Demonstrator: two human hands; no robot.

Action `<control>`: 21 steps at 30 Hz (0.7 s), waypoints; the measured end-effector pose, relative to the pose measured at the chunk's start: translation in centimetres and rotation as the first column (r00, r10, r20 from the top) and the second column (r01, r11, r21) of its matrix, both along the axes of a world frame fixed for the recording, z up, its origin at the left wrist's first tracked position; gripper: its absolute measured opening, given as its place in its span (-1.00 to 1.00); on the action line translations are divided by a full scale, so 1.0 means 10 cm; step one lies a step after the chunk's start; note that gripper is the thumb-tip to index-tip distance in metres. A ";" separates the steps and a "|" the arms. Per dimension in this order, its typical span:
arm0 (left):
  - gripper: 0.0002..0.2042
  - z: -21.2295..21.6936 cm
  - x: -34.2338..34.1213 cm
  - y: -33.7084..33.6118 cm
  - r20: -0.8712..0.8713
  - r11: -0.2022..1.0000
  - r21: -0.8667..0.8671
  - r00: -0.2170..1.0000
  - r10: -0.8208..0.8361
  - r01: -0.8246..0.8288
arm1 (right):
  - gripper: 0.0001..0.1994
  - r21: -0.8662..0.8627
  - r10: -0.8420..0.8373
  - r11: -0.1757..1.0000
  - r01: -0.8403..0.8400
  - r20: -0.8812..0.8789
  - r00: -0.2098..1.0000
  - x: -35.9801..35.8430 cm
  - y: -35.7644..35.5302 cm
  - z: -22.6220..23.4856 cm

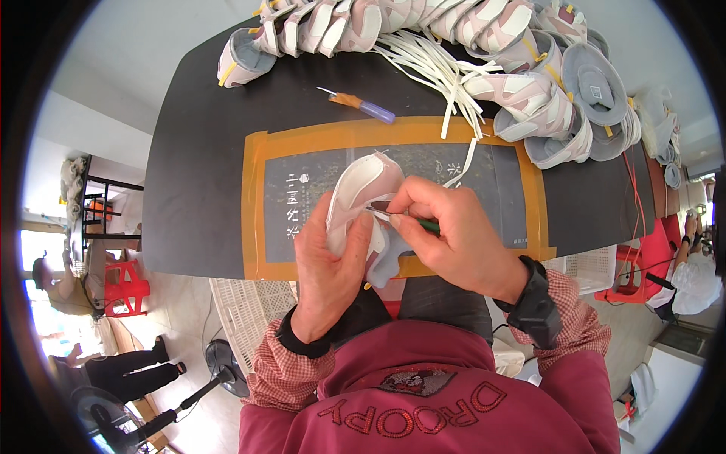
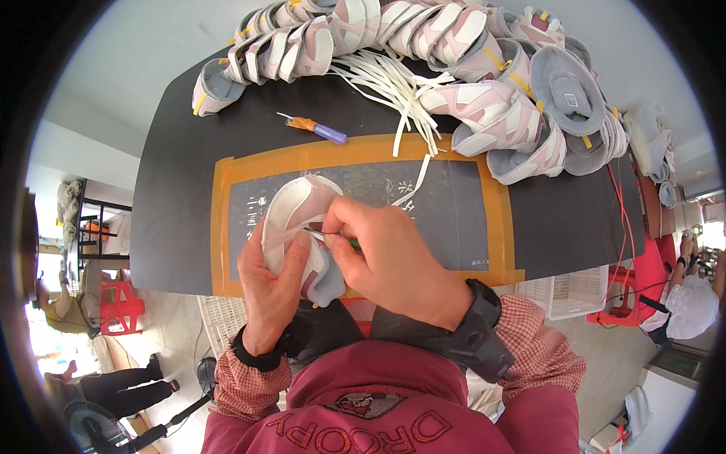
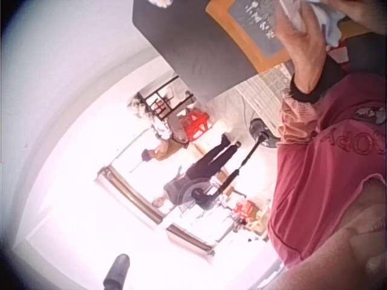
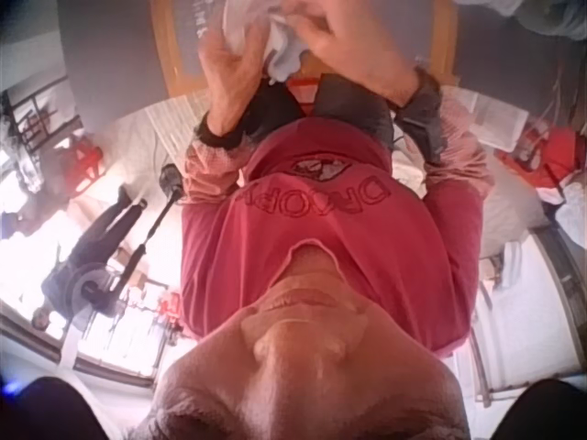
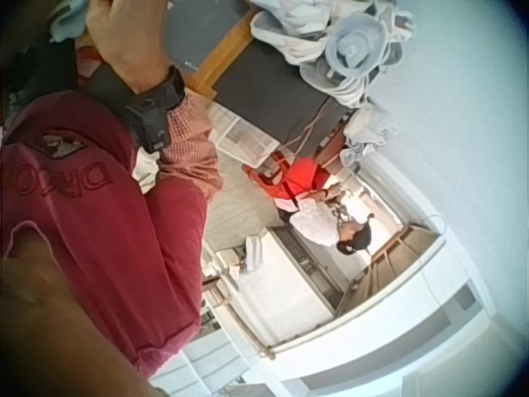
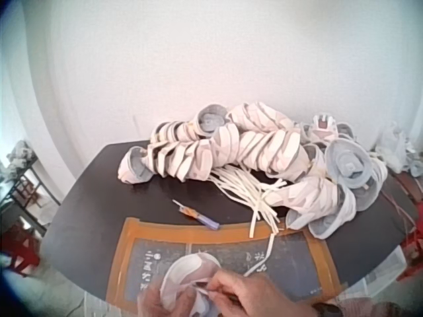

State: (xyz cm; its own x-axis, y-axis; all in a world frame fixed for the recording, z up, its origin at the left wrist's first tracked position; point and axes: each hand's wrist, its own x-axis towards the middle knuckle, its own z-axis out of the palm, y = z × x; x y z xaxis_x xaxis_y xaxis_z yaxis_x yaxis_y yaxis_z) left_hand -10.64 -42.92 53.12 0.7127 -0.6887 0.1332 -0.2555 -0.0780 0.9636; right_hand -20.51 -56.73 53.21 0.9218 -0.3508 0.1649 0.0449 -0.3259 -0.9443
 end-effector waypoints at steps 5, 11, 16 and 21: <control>-0.74 -0.08 0.02 -0.02 0.068 0.996 0.083 0.997 0.021 -0.027 | -0.90 -0.370 -0.053 0.927 0.067 0.048 0.997 0.04 0.03 -0.02; -0.83 -0.20 0.03 -0.07 0.176 0.996 0.003 0.981 0.085 -0.087 | -0.90 -0.645 0.002 0.762 0.056 0.089 0.996 0.10 0.06 -0.08; -0.75 -0.24 0.03 -0.11 0.198 0.996 -0.009 0.977 0.083 -0.083 | -0.93 0.062 -0.045 0.997 0.047 -0.039 0.998 0.16 -0.04 -0.12; -0.75 -0.30 0.05 -0.11 0.263 0.996 -0.005 0.961 0.087 -0.089 | -0.94 -0.131 -0.042 0.990 0.048 0.050 0.998 0.16 -0.02 -0.17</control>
